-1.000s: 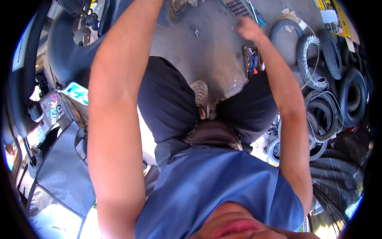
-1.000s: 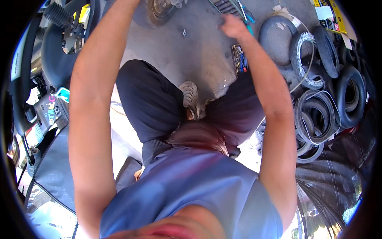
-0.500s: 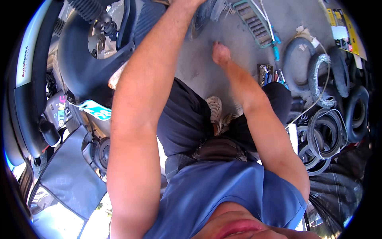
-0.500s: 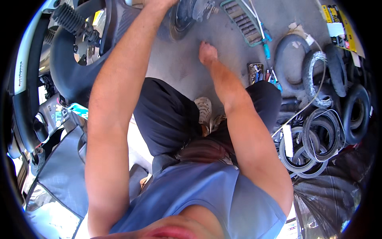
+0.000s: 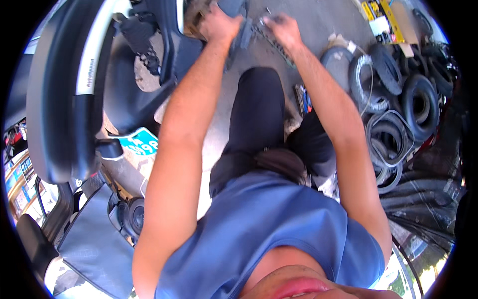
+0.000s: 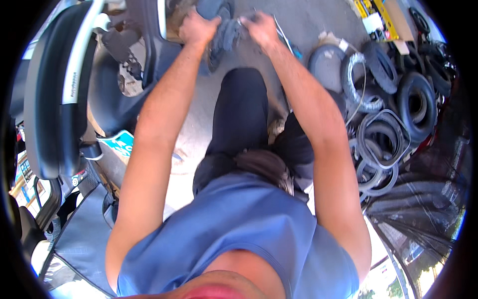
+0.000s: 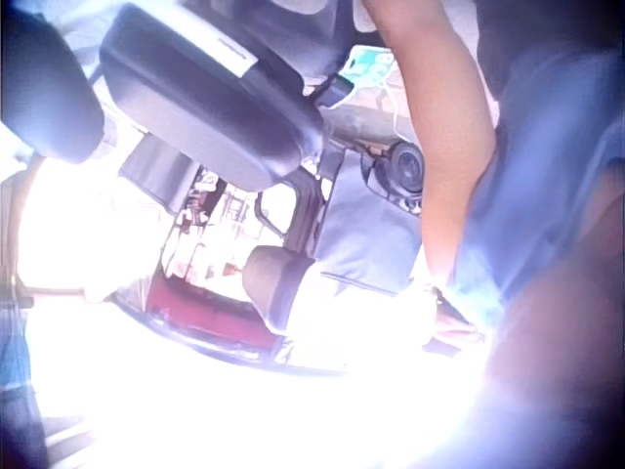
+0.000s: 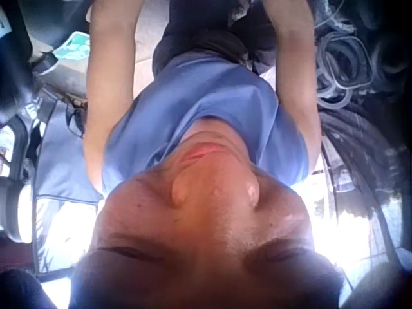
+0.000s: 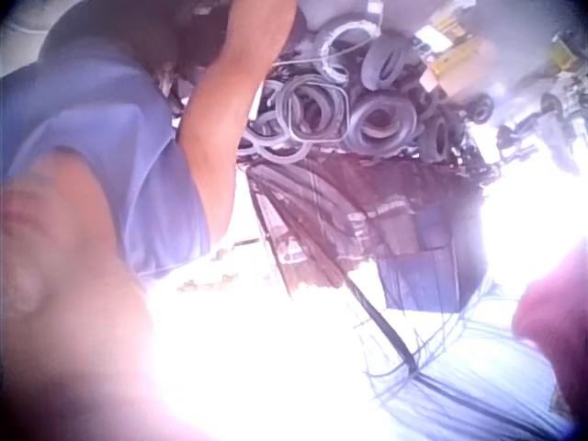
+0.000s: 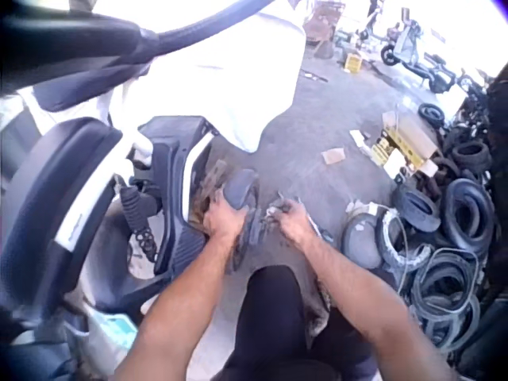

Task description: The person uses a power tool on a motorcycle wheel, uses screwdrivers to pry the tire bead off the rim, and removes the tire from the wheel hub.

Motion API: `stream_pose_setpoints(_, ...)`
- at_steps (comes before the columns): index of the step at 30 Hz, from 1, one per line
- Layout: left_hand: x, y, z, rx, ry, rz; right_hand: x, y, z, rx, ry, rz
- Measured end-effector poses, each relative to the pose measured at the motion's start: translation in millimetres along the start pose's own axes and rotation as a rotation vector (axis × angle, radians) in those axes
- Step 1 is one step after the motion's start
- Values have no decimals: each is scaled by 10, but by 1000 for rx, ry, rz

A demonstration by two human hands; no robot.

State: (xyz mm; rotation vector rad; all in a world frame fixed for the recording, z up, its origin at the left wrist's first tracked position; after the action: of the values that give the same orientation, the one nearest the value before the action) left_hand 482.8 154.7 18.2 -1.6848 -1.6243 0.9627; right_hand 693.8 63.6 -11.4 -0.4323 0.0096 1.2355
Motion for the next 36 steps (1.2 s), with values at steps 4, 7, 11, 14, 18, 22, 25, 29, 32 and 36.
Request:
stream_pose_setpoints(4, -374, -235, -197, -15, 43, -92, 142, 299, -15, 194, 71, 52)
stream_pose_setpoints(7, -529, -32, -15, -34, 90, -151, 95, 456, -194, 370, -75, 3)
stream_pose_setpoints(11, -612, -23, 39, -24, 129, -130, 105, 587, -266, 284, -163, 43)
stream_pose_setpoints(14, -689, -116, 21, -37, 116, -122, 26, 630, -206, 253, -174, 101)
stream_pose_setpoints(18, -1023, -350, -429, 4, 186, -170, 45, 570, -286, 252, -117, 17)
stream_pose_setpoints(22, -1043, -156, -376, 408, 557, -329, -115, 708, -214, 472, -25, 53)
stream_pose_setpoints(25, -904, -91, -234, 286, 462, -261, -139, 793, -242, 476, -34, 99)
stream_pose_setpoints(29, -876, -52, -181, 297, 351, -213, -116, 825, -236, 503, -49, 95)
stream_pose_setpoints(32, -808, 42, -323, 280, 336, -172, 95, 688, -328, 209, -260, -21)
stream_pose_setpoints(36, -876, -111, -392, 364, 358, -272, -340, 418, 207, -15, -497, -146)
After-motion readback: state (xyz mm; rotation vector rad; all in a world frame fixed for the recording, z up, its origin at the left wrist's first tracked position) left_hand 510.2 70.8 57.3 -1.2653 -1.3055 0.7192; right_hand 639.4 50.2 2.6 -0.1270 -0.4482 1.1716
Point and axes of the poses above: each hand's wrist, its own x-axis towards the middle knuckle, its own y-axis out of the palm, z = x × y, the point moved 8 cm from there along x, towards the middle knuckle, and after that the axes turned 8 degrees about -x, right-handed, at the moved point
